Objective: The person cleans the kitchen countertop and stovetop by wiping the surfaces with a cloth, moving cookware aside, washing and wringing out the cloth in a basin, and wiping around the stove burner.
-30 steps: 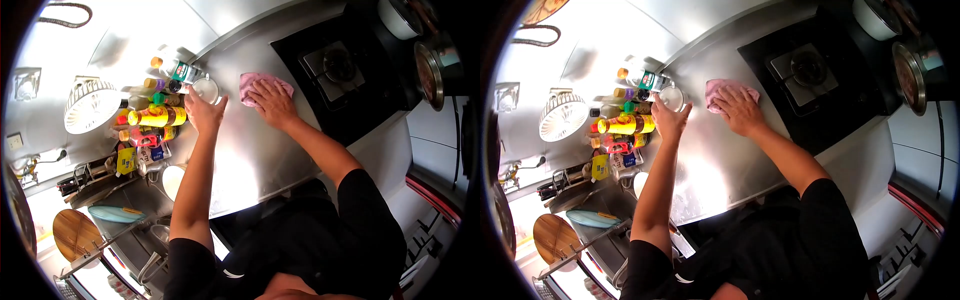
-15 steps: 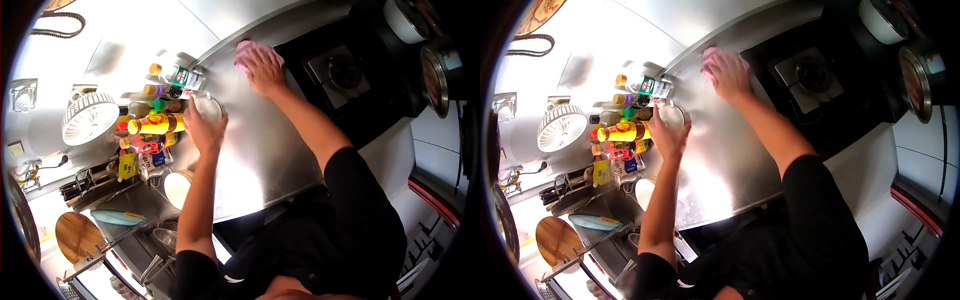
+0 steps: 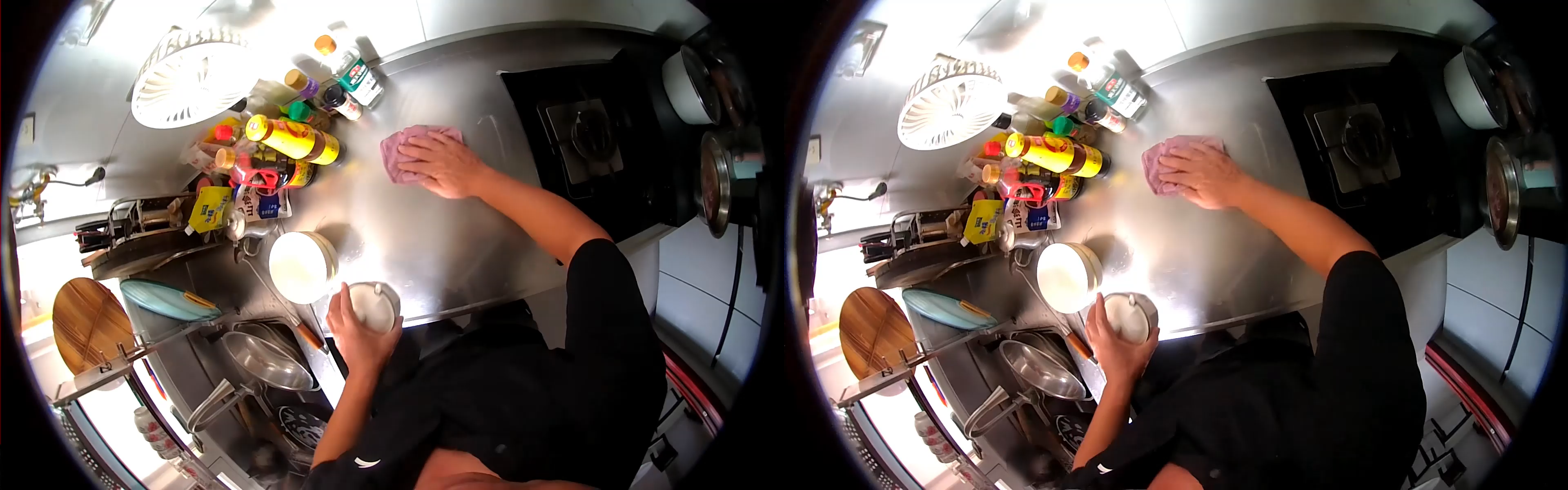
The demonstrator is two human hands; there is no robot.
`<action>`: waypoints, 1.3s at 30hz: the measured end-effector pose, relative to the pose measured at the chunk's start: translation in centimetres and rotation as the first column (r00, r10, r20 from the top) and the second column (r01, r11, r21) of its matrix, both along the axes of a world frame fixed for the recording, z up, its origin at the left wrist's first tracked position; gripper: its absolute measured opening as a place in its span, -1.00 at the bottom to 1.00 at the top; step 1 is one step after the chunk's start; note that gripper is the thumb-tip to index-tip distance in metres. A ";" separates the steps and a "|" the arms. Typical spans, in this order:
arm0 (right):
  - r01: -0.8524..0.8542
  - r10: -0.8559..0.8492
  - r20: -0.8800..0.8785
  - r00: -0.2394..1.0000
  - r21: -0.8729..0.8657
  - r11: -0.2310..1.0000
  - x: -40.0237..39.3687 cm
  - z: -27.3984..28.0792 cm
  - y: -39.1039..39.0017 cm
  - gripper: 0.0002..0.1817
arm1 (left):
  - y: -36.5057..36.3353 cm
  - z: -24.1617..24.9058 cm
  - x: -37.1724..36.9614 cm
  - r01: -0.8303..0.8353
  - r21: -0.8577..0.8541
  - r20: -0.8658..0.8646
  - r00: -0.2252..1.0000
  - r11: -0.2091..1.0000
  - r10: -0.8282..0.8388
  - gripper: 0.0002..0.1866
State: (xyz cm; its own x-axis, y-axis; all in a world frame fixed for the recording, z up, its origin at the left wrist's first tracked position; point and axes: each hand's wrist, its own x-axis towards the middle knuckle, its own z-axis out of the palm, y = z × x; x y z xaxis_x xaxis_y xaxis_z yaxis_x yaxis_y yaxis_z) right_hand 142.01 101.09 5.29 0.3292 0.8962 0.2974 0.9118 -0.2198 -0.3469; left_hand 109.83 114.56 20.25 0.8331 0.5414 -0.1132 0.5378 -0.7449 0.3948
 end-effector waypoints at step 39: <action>0.675 -0.687 0.080 0.722 0.133 0.726 11.3 -3.0 2.8 -0.61 | -0.7 -0.3 -3.7 0.025 -0.076 -0.004 1.000 0.997 -0.025 0.26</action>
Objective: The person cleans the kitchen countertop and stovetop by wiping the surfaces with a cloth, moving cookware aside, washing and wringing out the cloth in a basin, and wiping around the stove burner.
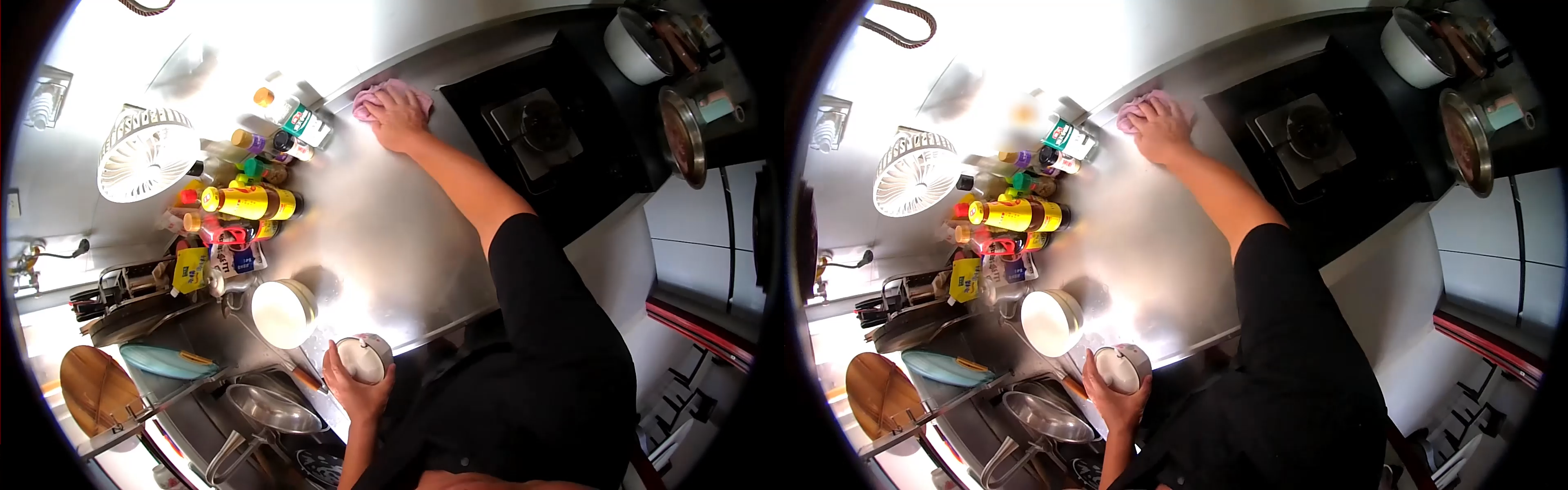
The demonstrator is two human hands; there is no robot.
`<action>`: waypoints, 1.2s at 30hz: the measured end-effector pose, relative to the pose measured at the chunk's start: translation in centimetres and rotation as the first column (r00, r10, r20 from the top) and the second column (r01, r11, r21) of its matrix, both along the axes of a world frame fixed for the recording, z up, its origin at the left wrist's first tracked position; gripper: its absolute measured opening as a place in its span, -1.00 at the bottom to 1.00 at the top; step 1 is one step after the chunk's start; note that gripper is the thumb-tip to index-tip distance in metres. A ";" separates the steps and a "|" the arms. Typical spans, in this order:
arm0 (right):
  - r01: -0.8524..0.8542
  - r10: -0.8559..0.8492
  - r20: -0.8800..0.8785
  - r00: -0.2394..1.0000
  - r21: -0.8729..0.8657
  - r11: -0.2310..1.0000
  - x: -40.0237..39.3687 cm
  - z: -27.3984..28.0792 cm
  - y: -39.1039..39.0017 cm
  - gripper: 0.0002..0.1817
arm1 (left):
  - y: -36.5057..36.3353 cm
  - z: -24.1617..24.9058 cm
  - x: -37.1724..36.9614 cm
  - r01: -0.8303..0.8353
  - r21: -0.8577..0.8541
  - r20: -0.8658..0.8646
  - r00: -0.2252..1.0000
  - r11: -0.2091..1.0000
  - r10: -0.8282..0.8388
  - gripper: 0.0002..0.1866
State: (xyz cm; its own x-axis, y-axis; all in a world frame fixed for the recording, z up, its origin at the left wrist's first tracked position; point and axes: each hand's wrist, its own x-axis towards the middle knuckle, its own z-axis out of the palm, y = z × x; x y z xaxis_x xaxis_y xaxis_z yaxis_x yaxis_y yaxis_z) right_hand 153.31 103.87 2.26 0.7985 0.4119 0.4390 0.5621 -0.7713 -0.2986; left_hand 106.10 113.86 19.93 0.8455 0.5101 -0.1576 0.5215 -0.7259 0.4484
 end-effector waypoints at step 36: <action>0.105 -0.103 -0.111 0.988 0.013 0.994 -11.3 1.0 -7.0 -0.49 | 3.3 -6.8 28.2 0.324 0.297 0.325 0.850 0.898 -0.414 0.12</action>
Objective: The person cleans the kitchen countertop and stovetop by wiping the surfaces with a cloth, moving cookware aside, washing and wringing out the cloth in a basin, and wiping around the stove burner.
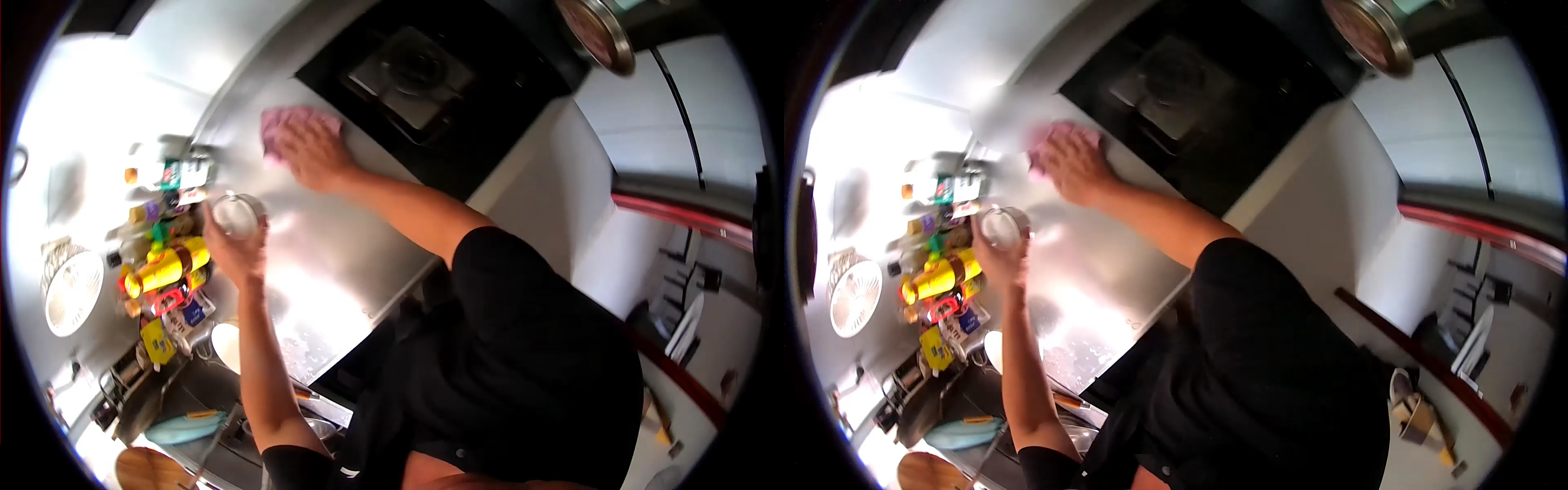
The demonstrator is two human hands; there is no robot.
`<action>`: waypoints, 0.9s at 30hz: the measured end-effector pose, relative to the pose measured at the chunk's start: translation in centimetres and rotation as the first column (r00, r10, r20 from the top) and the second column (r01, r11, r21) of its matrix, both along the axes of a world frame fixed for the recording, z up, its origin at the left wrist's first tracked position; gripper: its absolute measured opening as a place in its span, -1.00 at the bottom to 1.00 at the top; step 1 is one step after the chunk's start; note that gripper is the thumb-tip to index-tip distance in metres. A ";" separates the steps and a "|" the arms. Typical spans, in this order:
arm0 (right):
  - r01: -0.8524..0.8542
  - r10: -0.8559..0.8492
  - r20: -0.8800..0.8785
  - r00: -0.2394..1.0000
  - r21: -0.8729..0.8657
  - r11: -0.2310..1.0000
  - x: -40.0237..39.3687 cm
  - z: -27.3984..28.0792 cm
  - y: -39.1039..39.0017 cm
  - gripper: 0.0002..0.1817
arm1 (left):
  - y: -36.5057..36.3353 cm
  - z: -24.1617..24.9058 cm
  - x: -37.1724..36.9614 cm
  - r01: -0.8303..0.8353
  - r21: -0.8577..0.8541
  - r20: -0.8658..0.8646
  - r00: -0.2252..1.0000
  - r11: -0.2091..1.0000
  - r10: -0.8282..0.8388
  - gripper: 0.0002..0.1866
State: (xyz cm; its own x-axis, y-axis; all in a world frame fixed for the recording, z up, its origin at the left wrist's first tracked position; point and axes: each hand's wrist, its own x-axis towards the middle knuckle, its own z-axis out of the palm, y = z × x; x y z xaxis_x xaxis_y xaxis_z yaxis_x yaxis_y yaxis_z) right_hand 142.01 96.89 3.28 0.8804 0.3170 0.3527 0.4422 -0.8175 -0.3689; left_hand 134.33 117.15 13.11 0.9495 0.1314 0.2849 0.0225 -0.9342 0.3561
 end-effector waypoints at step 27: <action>0.351 -0.353 0.060 0.934 0.030 0.936 -12.6 2.7 -30.5 -0.67 | 0.7 -3.9 2.4 0.040 0.113 -0.042 0.998 0.993 -0.036 0.37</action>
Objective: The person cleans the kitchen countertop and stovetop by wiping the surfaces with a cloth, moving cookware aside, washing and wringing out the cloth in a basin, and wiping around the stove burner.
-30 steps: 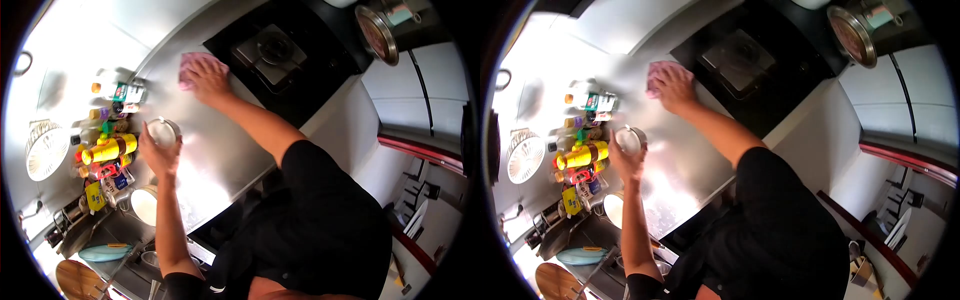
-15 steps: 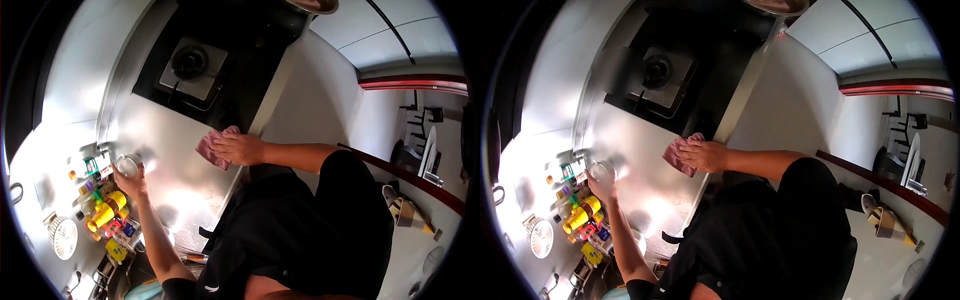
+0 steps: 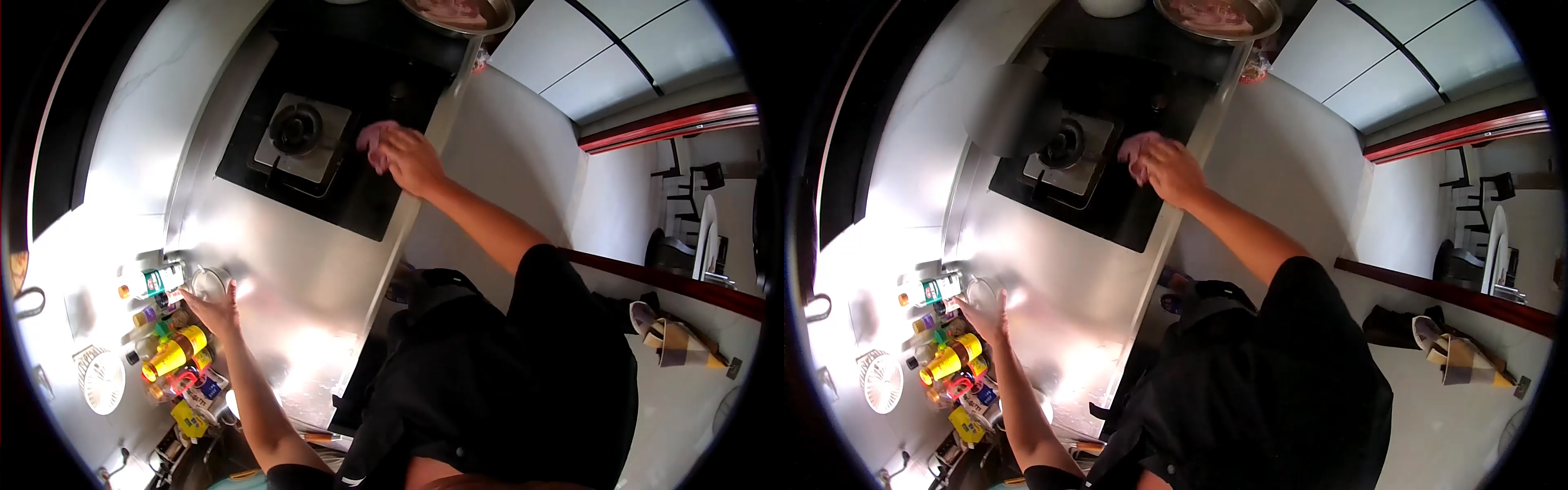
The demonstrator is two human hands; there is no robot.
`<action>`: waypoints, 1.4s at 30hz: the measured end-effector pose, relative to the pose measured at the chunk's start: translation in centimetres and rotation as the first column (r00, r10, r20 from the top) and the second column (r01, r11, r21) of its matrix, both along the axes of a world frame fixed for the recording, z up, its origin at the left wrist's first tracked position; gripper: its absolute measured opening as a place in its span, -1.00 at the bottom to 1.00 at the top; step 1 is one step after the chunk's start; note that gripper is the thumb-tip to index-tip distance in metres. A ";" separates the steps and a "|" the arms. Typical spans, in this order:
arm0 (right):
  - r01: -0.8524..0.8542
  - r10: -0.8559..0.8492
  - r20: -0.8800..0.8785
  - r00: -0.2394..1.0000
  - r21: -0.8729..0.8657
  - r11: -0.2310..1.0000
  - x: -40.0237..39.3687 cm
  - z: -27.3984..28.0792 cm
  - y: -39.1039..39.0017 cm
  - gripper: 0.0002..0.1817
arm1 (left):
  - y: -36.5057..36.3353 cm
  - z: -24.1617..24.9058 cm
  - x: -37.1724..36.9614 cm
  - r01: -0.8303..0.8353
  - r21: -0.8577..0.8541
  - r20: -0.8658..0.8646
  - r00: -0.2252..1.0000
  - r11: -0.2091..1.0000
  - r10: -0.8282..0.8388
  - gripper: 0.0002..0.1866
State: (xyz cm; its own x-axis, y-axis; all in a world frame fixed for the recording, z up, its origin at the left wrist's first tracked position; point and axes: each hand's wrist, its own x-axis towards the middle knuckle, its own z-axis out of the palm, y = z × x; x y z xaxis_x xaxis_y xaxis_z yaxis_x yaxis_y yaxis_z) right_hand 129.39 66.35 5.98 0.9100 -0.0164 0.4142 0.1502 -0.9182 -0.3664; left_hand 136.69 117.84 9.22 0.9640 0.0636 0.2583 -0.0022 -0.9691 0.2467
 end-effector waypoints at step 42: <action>-0.246 0.249 -0.170 0.953 0.039 0.968 0.9 -1.8 -13.5 -0.52 | -27.1 -6.8 -44.3 -0.677 -0.369 -0.349 0.736 0.637 0.580 -0.45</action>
